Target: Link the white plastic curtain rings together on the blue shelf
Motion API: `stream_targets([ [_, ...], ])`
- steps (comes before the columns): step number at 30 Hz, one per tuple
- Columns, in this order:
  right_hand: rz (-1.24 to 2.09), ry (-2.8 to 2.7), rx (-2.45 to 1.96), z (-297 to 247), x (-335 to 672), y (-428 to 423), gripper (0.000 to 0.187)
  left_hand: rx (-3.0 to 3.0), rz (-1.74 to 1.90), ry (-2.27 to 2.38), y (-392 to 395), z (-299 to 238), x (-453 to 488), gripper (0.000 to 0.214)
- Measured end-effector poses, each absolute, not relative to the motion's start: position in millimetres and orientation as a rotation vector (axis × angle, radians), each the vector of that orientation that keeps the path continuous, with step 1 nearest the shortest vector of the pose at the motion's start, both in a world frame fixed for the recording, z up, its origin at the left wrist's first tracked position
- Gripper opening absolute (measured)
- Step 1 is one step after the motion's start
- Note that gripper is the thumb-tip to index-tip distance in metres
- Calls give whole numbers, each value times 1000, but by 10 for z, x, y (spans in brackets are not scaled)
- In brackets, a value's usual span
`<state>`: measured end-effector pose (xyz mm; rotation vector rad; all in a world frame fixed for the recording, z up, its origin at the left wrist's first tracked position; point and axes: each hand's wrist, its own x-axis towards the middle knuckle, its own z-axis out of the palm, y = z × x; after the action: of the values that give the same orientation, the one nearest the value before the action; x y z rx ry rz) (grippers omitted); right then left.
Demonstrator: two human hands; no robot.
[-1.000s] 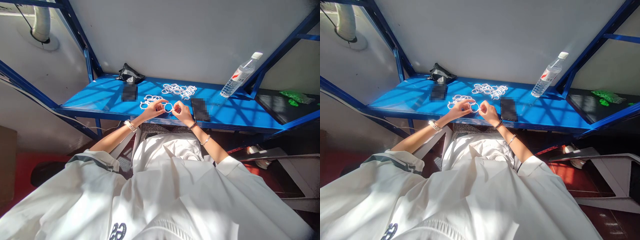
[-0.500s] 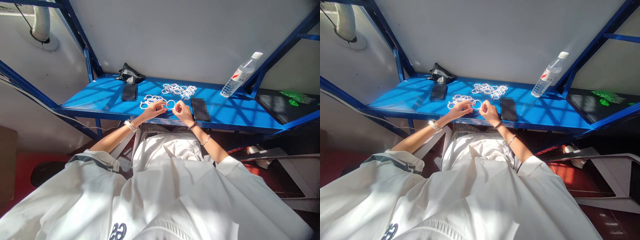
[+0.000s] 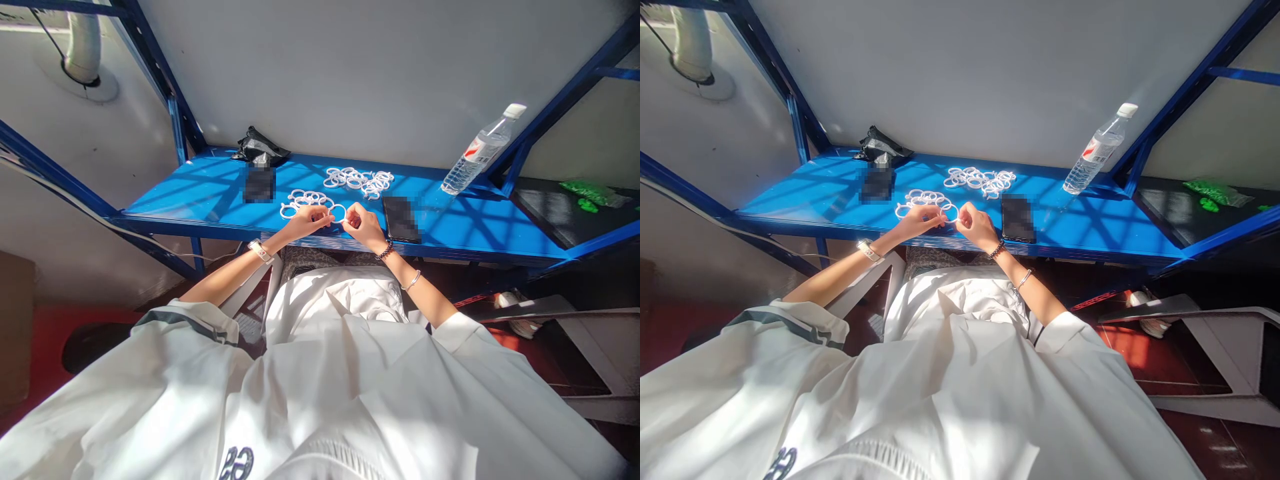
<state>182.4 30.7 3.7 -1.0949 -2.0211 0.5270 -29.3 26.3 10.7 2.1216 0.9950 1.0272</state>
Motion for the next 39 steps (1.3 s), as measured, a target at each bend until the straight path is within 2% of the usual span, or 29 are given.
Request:
stream_targets([
  [14,503,-2014,-1071,15,1826,321,11,2118,998,1000,275,104,-307,48],
  [39,440,-2064,-1175,39,1820,329,28,2162,979,1004,279,127,-304,44],
])
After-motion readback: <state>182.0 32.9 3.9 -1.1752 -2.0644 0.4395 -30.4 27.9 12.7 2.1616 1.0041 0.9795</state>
